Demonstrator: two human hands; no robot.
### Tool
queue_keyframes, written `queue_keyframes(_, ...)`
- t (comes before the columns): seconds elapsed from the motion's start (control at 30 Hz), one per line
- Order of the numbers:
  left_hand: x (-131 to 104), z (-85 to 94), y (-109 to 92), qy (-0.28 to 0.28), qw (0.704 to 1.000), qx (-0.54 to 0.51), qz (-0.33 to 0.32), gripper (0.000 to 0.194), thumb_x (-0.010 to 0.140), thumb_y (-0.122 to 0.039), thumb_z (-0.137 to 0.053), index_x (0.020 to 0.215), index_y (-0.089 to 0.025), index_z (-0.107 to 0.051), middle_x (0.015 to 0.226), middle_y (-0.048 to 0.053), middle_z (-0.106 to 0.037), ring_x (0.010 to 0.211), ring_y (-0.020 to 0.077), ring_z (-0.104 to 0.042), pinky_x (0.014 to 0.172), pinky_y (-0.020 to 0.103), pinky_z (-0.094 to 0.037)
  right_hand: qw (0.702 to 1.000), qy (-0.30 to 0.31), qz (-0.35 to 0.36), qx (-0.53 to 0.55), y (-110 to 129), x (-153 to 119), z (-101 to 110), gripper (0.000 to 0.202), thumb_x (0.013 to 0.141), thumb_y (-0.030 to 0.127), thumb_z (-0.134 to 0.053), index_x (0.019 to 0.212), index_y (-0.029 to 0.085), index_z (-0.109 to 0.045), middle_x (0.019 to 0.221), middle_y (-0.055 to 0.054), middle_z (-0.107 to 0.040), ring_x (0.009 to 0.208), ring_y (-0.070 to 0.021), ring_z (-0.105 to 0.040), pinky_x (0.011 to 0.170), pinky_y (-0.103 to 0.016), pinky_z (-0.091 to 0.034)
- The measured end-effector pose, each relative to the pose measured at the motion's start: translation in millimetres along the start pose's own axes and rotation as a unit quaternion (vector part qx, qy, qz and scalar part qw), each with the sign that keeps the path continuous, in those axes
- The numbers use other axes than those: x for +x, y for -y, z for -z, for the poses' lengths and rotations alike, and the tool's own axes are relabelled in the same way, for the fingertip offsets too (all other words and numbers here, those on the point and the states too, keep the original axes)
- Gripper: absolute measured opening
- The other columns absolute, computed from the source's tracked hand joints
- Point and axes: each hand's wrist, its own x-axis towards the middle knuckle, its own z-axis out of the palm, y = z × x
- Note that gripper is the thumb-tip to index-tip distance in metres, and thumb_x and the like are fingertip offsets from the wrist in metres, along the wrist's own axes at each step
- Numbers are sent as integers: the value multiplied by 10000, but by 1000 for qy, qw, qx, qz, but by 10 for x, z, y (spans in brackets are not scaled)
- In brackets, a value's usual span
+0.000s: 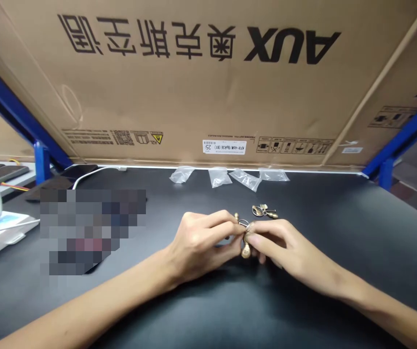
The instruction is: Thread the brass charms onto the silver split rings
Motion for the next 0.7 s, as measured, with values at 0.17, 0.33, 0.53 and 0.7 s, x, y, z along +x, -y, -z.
queue_keyframes(0.17,-47,72,159,80,988,100,-83,165,918,-322,-593,937,-240,-735,772,14,-741,500,86,-557,485,221,-381,983,97,-41,151,-34,-4,49,349,963,460,-514,870,151,-647,727,-3,-547,584,-102,-489,495,-206,-358)
queue_keyframes(0.33,-14,142,237,176,982,62,18,207,926,-299,-543,925,-266,-748,854,29,-748,561,113,-561,517,248,-336,982,62,-60,171,-55,24,53,355,959,479,-513,856,156,-620,696,31,-458,536,-80,-419,466,-200,-316)
queue_keyframes(0.53,42,-1,9,54,971,1,234,232,953,-276,-497,924,-199,-715,837,26,-725,637,124,-611,617,249,-439,998,-45,-11,-32,-80,57,7,361,1005,462,-431,860,187,-616,682,21,-494,592,-118,-452,540,-237,-369)
queue_keyframes(0.7,36,-61,-49,86,892,-254,364,255,961,-367,-517,928,-195,-703,803,5,-726,716,140,-664,631,220,-499,988,-64,32,-135,-45,35,-90,308,1020,362,-421,825,214,-608,783,2,-602,683,-140,-511,639,-257,-403)
